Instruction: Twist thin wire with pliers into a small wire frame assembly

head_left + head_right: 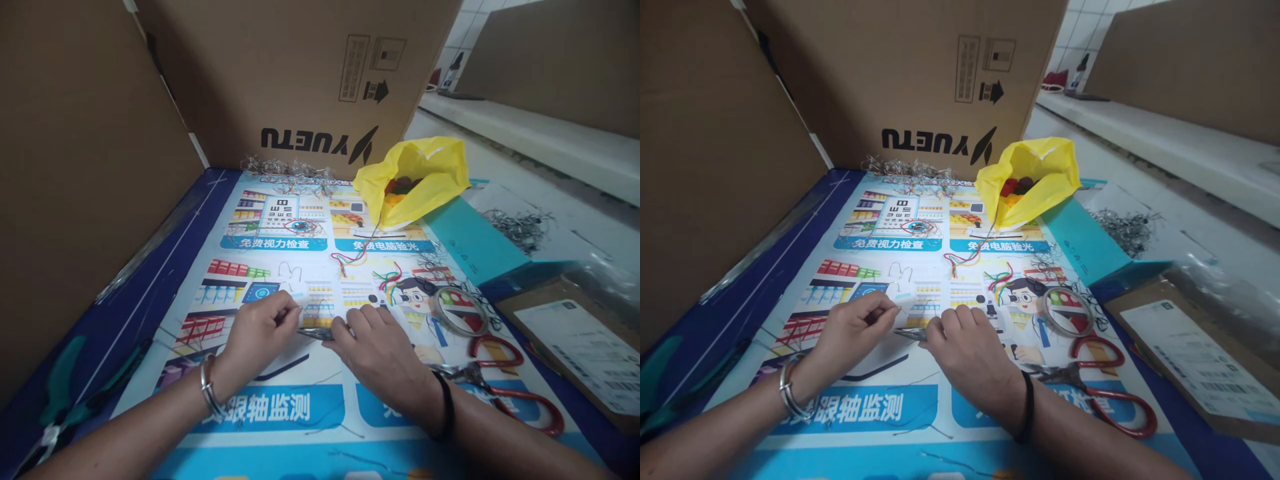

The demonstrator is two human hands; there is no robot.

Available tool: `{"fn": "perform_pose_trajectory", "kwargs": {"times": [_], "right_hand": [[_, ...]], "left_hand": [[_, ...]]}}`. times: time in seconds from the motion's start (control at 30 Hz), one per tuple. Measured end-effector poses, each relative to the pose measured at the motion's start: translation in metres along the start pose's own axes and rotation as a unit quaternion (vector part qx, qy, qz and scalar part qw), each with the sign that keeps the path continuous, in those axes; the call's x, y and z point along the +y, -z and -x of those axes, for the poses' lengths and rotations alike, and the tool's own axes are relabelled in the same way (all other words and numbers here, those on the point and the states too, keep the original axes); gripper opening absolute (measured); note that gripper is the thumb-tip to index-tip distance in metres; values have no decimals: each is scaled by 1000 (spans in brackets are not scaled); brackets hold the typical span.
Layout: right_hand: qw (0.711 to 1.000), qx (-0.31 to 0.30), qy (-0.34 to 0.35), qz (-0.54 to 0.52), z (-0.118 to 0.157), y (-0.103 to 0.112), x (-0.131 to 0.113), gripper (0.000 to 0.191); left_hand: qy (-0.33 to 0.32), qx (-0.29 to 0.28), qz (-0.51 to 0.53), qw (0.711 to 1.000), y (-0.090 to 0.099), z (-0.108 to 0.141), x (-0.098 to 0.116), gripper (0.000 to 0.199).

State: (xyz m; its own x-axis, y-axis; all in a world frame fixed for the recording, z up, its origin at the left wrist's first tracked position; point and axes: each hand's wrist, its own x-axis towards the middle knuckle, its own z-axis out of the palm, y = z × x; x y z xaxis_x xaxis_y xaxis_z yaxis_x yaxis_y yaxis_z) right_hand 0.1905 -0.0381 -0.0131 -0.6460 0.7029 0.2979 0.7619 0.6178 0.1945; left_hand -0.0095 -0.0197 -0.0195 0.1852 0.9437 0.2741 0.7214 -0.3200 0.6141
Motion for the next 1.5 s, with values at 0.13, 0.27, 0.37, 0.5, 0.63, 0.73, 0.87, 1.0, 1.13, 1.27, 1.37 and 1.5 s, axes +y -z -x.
{"fn": "perform_pose_trajectory", "kwargs": {"times": [0.13,0.27,0.37,0.5,0.63,0.73,0.87,1.0,1.13,1.27,1.37,1.5], "right_hand": [[1000,1,2,-1,0,-1,0,21],[1000,0,1,2,1,-1,0,21],[1000,3,1,3,1,-1,0,21],[1000,5,2,3,1,-1,0,21],[1000,11,6,7,1,0,1,22],[1000,9,5,8,1,0,1,23],[1000,2,6,14,1,0,1,22],[1000,0,9,15,1,-1,1,22],[1000,1,10,17,1,-1,1,22],[1000,4,13,21,2,-1,1,22],[1000,2,14,19,3,-2,1,22],[1000,-5,8,5,3,-4,1,21]], "left_hand": [[-4,4,-6,1000,-1,1,-1,14],[3,2,-13,1000,-1,1,-2,15],[8,-1,-12,1000,-1,1,-1,15],[-2,2,-5,1000,-1,1,0,15],[5,3,-6,1000,-1,0,-1,14],[11,1,-9,1000,-1,-1,-1,14],[13,-1,-5,1000,-1,-1,-1,14],[21,-5,-9,1000,-1,-1,0,15],[25,-8,-8,1000,-1,-1,0,15],[19,-11,-11,1000,-1,-1,-1,16],[20,-13,-15,1000,-1,-1,-1,15],[24,-12,-14,1000,-1,-2,-1,15]]}}
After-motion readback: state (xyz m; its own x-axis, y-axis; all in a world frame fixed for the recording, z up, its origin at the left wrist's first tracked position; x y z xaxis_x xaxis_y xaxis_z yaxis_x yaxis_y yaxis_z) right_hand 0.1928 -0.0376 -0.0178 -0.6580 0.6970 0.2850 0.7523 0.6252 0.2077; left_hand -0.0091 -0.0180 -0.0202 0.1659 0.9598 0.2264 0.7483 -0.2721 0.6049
